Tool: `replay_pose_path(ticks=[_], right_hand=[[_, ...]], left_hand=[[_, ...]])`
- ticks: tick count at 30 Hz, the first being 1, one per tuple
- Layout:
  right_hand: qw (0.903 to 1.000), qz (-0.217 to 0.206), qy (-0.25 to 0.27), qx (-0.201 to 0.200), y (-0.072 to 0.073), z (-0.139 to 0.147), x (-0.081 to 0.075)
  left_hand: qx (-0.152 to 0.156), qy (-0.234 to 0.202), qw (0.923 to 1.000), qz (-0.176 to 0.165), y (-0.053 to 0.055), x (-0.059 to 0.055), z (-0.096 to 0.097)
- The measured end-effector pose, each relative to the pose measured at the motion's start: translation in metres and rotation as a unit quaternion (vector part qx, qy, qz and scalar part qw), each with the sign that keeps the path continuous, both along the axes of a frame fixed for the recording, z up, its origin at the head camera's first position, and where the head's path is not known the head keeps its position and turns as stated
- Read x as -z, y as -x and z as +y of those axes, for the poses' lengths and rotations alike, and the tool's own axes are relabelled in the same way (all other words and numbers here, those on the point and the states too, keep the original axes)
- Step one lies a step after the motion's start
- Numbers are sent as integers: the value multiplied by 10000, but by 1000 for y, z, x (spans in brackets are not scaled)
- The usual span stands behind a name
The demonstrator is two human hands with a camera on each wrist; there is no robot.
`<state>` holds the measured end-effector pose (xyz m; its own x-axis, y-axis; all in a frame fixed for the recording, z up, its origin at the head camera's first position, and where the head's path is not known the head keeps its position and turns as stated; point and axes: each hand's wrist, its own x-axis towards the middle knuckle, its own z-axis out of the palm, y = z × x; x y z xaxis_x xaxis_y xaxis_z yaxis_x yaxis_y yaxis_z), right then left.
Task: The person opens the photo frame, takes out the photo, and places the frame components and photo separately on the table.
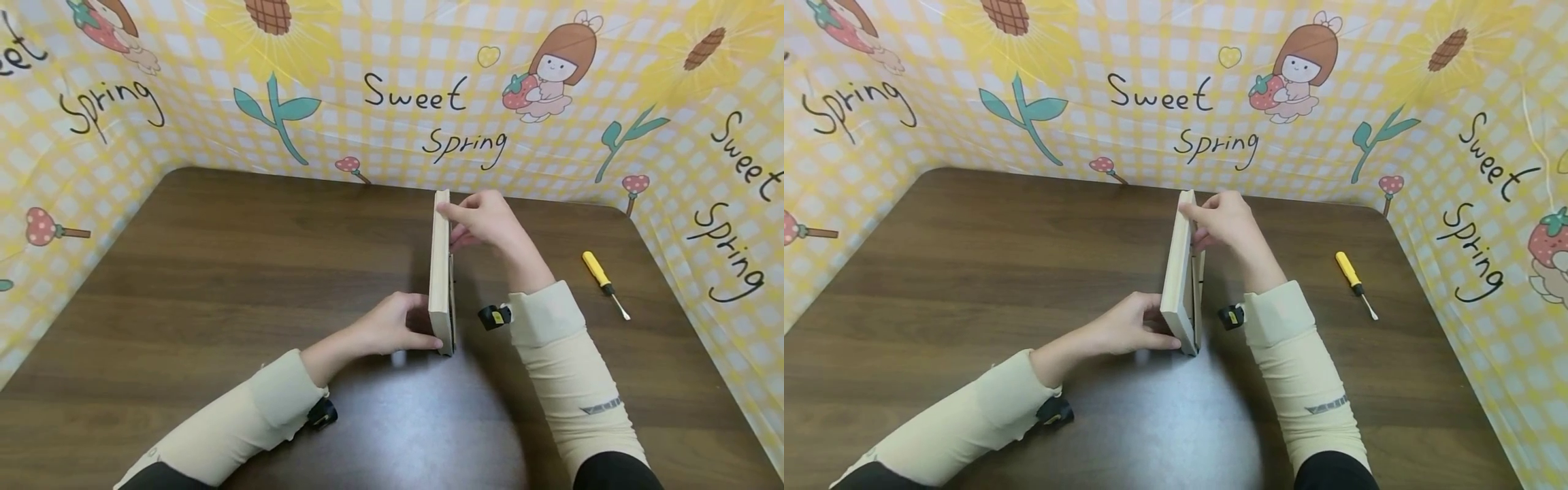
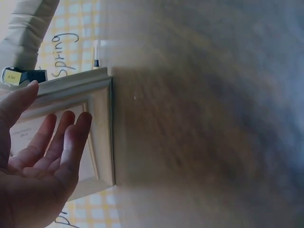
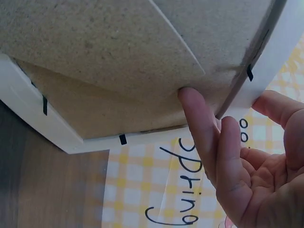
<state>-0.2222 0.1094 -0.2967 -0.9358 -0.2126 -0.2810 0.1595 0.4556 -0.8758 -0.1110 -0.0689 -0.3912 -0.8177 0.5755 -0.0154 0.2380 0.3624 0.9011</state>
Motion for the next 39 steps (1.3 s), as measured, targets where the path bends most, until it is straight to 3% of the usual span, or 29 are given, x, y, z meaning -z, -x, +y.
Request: replay_pose_path(ticks=[12, 16, 30, 39], right_hand=[[9995, -63, -11, 301, -1, 21, 2], [9996, -125, 40, 242, -1, 23, 3], [9982, -41, 473, 353, -5, 35, 9], [9949, -207, 890, 429, -10, 44, 11]], left_hand=[[15, -14, 9998, 212, 0, -2, 13], [-20, -73, 9999, 103, 0, -3, 13], [-95, -124, 9999, -59, -2, -4, 10], [-131, 69, 9999, 51, -2, -5, 9]])
